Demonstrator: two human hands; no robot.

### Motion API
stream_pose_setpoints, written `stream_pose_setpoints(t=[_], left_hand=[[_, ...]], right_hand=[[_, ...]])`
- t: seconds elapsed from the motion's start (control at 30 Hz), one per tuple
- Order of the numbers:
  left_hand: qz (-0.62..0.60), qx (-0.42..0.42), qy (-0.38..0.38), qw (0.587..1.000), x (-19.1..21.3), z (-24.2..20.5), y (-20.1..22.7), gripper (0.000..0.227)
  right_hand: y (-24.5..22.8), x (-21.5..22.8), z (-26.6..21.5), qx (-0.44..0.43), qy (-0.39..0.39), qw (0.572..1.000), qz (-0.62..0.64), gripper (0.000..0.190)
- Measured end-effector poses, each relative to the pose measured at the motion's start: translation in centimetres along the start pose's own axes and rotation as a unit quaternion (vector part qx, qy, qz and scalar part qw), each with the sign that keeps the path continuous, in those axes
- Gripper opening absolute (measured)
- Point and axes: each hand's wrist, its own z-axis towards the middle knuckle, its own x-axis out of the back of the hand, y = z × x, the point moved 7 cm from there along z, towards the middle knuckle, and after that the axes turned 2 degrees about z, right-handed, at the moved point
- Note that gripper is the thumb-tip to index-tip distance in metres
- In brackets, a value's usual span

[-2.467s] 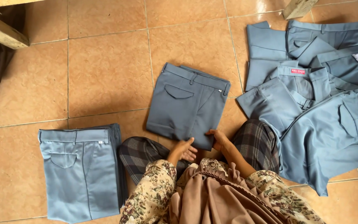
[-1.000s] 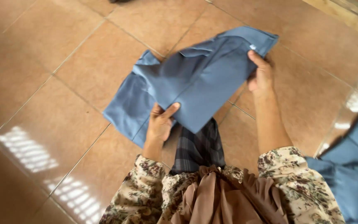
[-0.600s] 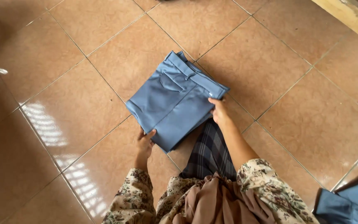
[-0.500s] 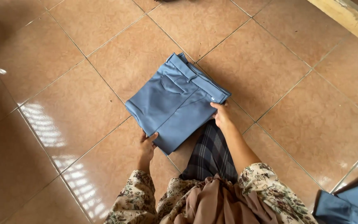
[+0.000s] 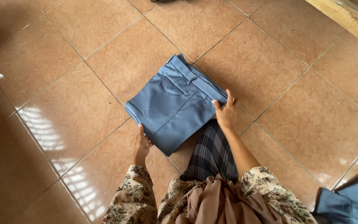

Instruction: Folding blue uniform pants into neat rectangles on the floor.

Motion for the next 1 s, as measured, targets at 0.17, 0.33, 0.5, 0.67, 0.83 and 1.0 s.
stream_pose_setpoints(t=[0.17,0.33,0.5,0.67,0.83,1.0], left_hand=[[-0.032,-0.032,0.028,0.999,0.6,-0.1,-0.2,0.066],[-0.034,-0.144,0.148,0.978,3.0,2.5,-0.7,0.039],[-0.034,-0.175,0.194,0.965,8.5,4.7,-2.1,0.03],[0.041,-0.184,0.212,0.959,8.6,5.3,-2.5,0.028],[0.101,-0.255,0.241,0.931,3.7,1.6,0.7,0.041],[0.199,-0.24,0.277,0.909,4.3,4.4,-1.1,0.059]], right_hand=[[4.7,-2.5,5.8,0.074,0.018,0.982,-0.172,0.056],[3.7,-3.1,6.3,0.148,0.032,0.962,-0.228,0.036],[3.0,-4.9,4.0,0.149,-0.028,0.962,-0.228,0.024],[0.1,-3.6,3.0,0.171,0.006,0.968,-0.186,0.022],[-2.5,-0.2,3.5,0.203,0.078,0.97,-0.105,0.02],[5.9,-4.1,7.6,0.042,-0.036,0.985,-0.164,0.023]])
